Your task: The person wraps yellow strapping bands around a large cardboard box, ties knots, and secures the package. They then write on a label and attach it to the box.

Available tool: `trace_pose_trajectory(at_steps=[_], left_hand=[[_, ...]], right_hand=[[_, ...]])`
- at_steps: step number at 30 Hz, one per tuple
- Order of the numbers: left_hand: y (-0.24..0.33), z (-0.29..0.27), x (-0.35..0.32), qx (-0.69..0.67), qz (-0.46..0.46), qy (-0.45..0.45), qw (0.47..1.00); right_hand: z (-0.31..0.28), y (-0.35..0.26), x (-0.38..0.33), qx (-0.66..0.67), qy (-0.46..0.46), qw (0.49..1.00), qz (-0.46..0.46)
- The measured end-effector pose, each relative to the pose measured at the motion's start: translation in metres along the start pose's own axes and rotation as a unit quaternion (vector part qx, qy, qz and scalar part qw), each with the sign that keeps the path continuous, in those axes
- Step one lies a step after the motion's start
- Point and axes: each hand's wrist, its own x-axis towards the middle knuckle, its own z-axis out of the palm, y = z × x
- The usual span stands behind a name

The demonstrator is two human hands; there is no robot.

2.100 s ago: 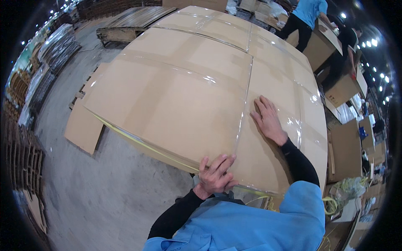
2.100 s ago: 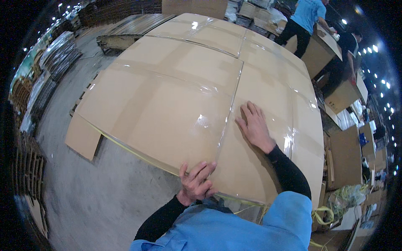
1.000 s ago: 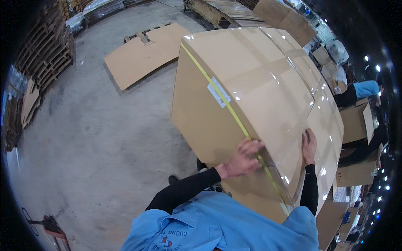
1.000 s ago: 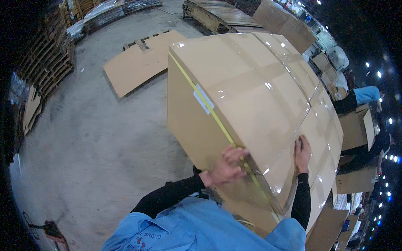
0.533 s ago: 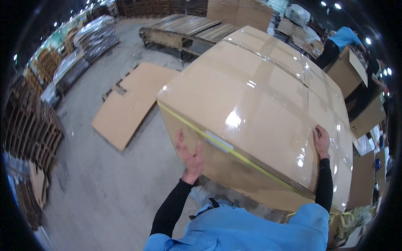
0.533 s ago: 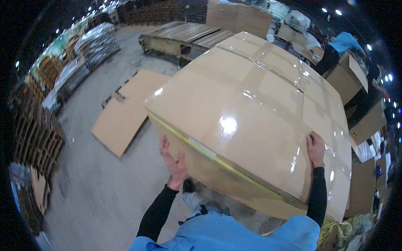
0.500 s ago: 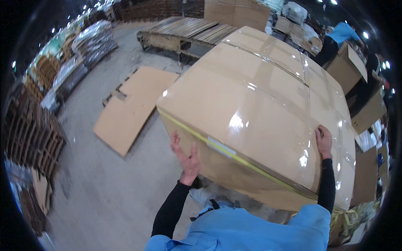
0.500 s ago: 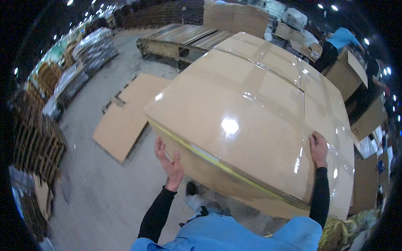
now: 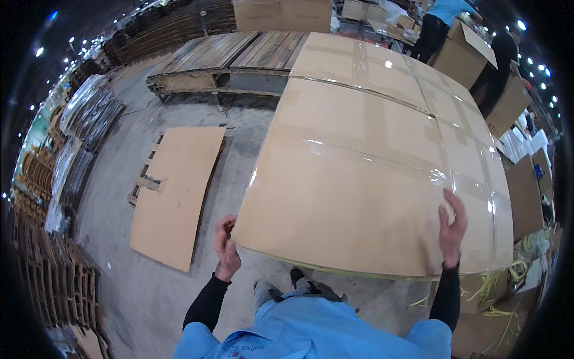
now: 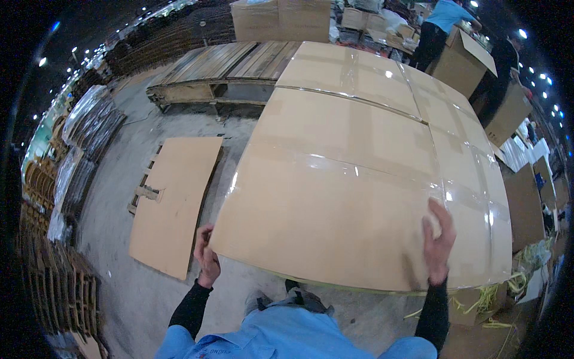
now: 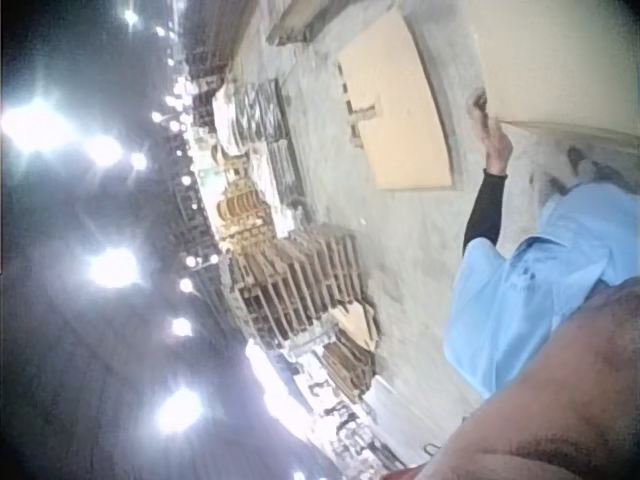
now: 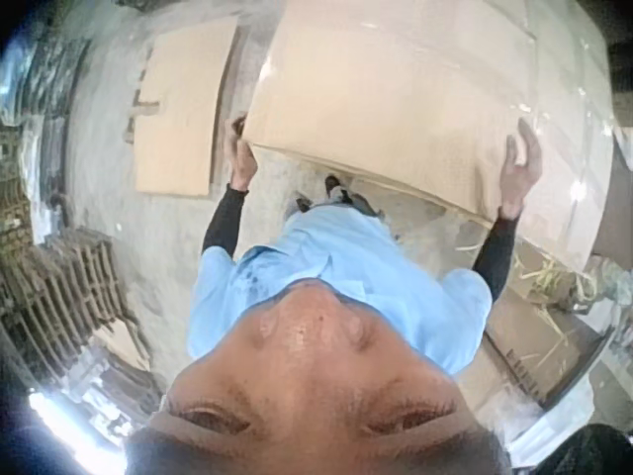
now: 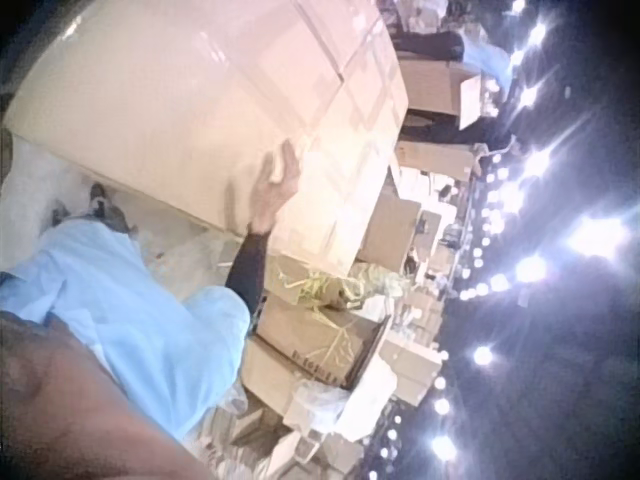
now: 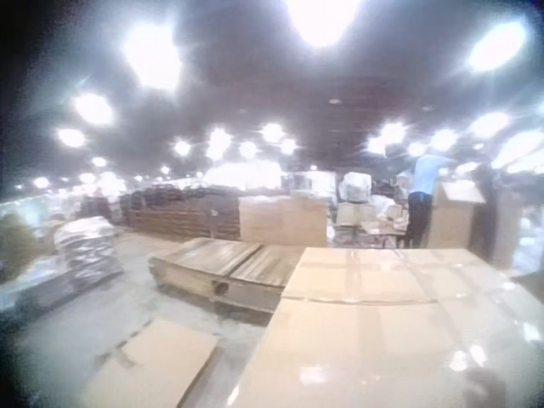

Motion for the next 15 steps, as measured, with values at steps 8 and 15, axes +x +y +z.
trace_pose_trajectory(at_steps=[8,15], left_hand=[[-0.047,-0.046,0.049,0.045,0.278,-0.248,0.927],[-0.075,-0.037,0.105,-0.147,0.399,-0.347,0.836]], right_hand=[[0.114,-0.264,-0.122,0.274,-0.055,0.960,-0.001],[0.207,-0.337,-0.153,0.049,-0.028,0.998,0.011]])
